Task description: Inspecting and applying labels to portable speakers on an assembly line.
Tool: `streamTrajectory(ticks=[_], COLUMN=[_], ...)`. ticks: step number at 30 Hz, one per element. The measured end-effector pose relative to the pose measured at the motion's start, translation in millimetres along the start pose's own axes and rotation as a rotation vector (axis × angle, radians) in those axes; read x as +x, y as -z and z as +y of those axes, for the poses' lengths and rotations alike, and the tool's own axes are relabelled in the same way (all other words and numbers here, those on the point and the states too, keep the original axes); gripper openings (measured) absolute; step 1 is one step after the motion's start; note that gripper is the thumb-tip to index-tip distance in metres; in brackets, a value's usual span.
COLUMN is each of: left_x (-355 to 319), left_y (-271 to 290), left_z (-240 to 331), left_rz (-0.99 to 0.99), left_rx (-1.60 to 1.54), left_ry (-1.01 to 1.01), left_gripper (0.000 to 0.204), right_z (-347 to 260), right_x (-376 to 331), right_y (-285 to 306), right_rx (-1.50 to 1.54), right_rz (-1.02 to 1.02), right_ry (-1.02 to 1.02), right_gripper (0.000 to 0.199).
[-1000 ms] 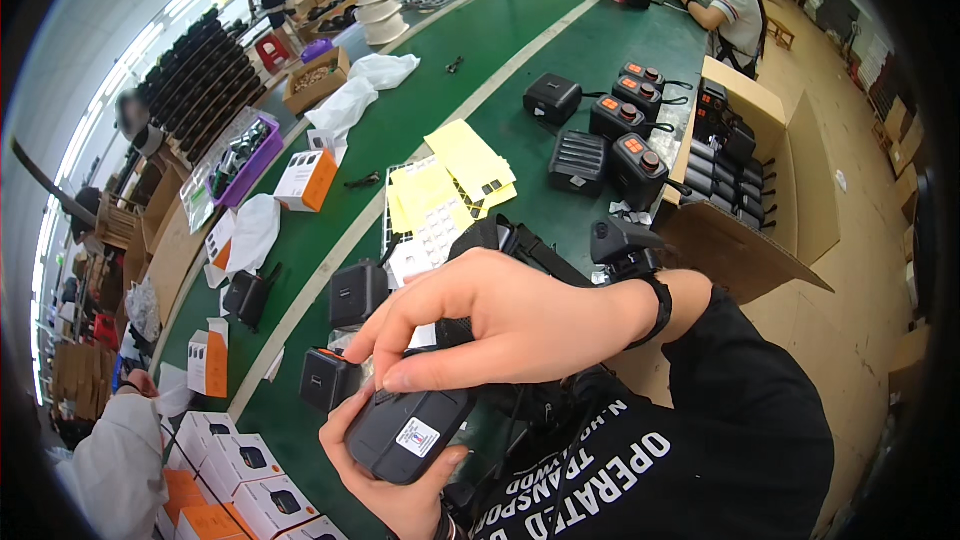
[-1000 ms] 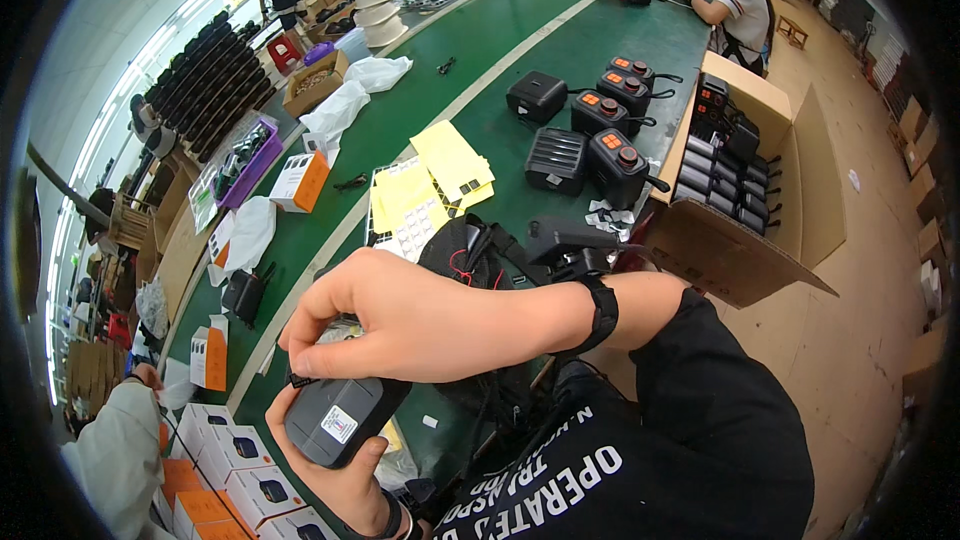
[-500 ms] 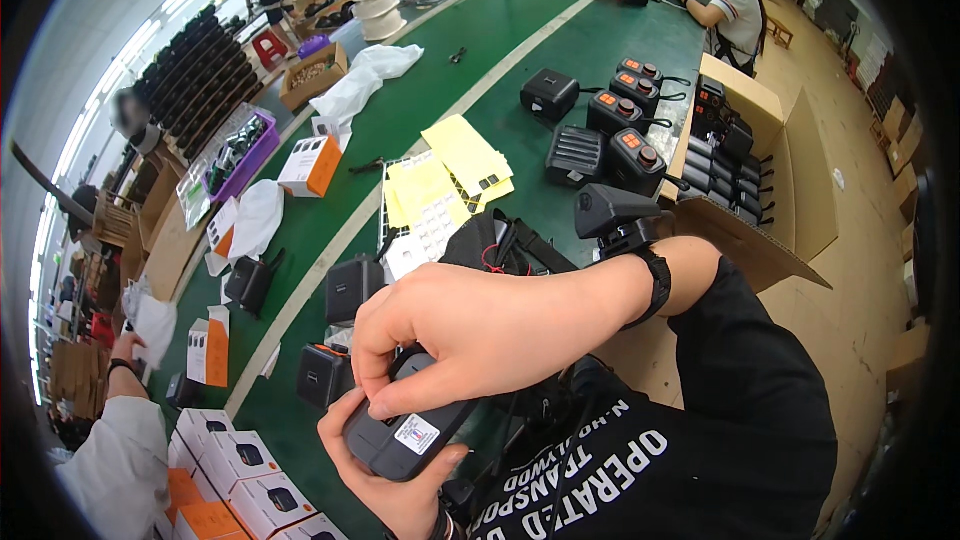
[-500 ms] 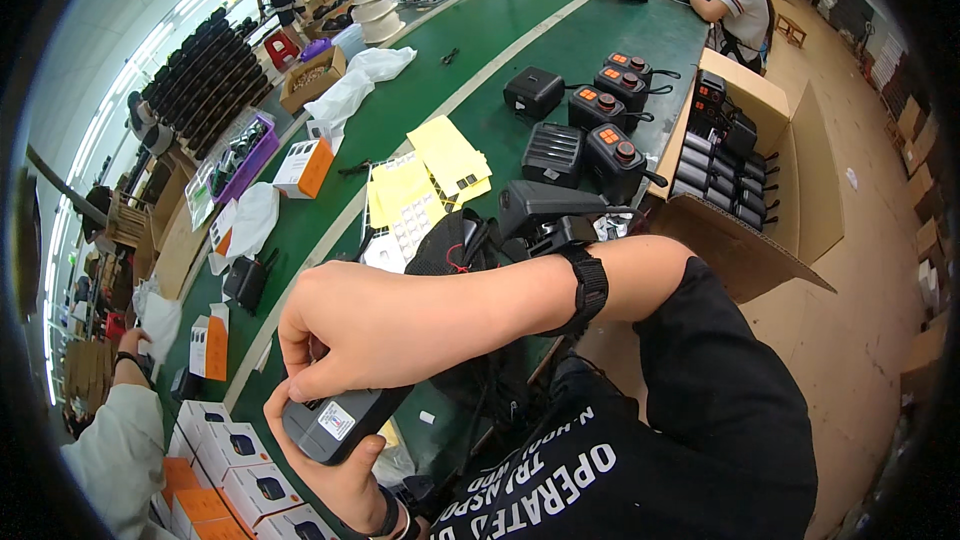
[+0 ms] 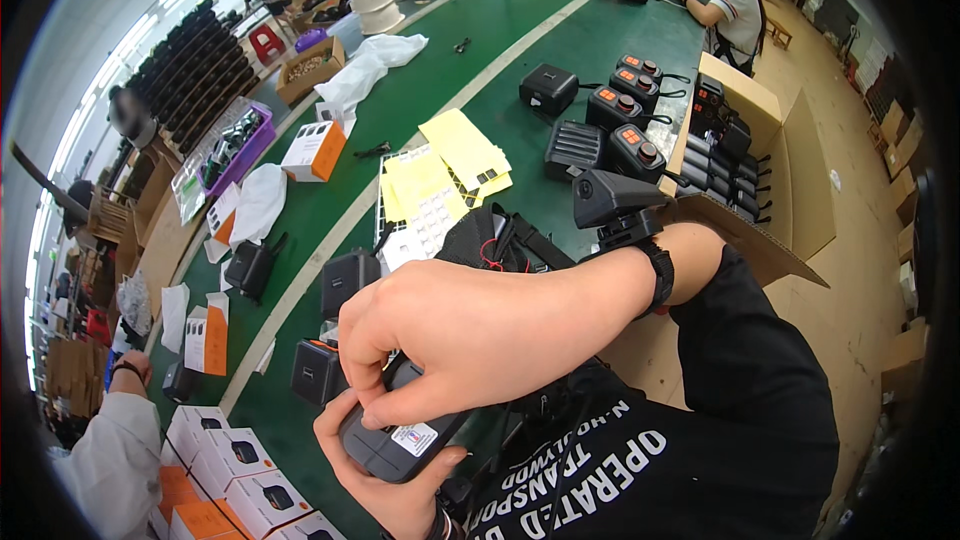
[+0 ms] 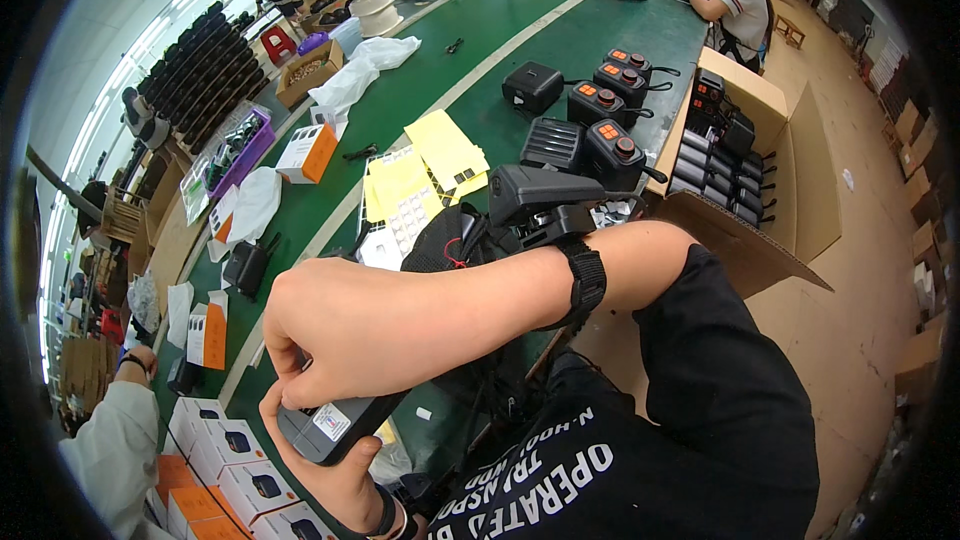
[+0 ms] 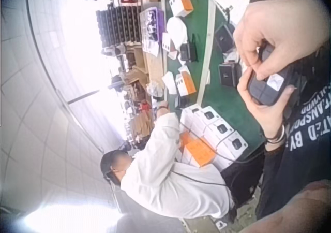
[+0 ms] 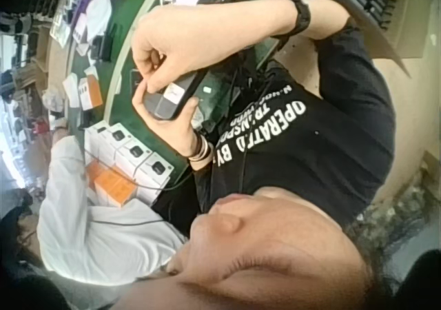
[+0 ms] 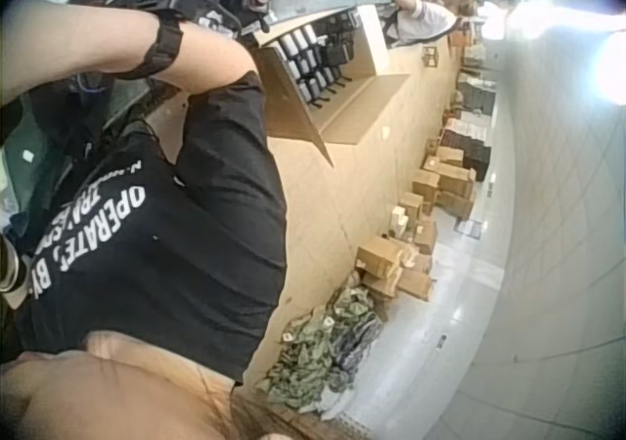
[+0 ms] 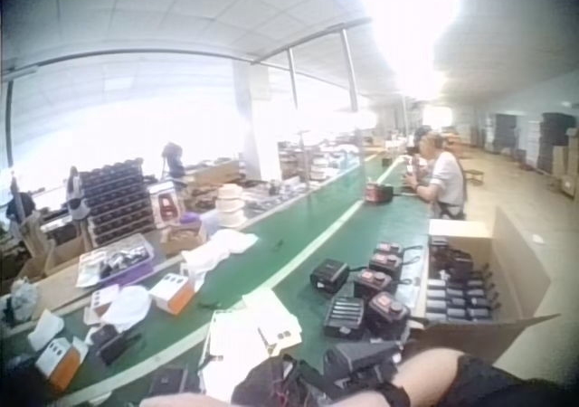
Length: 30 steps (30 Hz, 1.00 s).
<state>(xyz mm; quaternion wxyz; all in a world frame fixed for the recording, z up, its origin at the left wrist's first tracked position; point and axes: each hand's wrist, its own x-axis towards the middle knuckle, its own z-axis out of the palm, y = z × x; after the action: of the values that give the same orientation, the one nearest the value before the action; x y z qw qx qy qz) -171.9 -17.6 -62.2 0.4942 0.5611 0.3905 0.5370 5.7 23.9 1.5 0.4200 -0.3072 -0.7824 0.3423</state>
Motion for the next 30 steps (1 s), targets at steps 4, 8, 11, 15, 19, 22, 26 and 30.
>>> streamTrajectory(ticks=[4,8,11,15,19,22,26,30], left_x=[-0.9,-0.8,-1.6,0.0,-1.5,-2.0,-3.4,-5.6], left_y=[1.3,2.4,3.2,4.9,6.3,5.7,11.0,10.6], left_z=[2.1,0.3,-0.9,-2.5,-2.3,-4.5,-3.2,-4.6], left_rz=[0.001,-0.006,-0.013,-0.009,-0.016,-0.014,-0.021,-0.024], left_rx=[-0.020,-0.035,-0.032,-0.005,-0.004,0.005,0.056,0.054], left_ry=[0.007,0.018,0.000,-0.007,0.040,0.038,0.015,0.010], left_gripper=[0.097,0.096,0.096,0.096,0.095,0.093,0.092,0.090], right_z=[-0.3,-0.2,-3.6,-1.5,2.7,3.1,-2.5,-1.7], right_x=[1.9,-0.5,-1.5,-2.2,-12.4,-19.4,-19.9,-26.3], right_y=[-3.4,-3.4,-1.6,-5.3,-21.4,-27.5,-30.1,-32.0], right_rx=[0.003,-0.025,0.021,0.000,-0.118,-0.150,-0.188,-0.216], right_rz=[0.009,0.017,-0.099,-0.062,0.074,0.134,0.164,0.144], right_ry=[-0.001,0.009,-0.135,-0.113,0.043,0.063,0.078,0.080], right_gripper=[0.023,0.024,0.017,0.014,0.010,0.010,0.011,0.010])
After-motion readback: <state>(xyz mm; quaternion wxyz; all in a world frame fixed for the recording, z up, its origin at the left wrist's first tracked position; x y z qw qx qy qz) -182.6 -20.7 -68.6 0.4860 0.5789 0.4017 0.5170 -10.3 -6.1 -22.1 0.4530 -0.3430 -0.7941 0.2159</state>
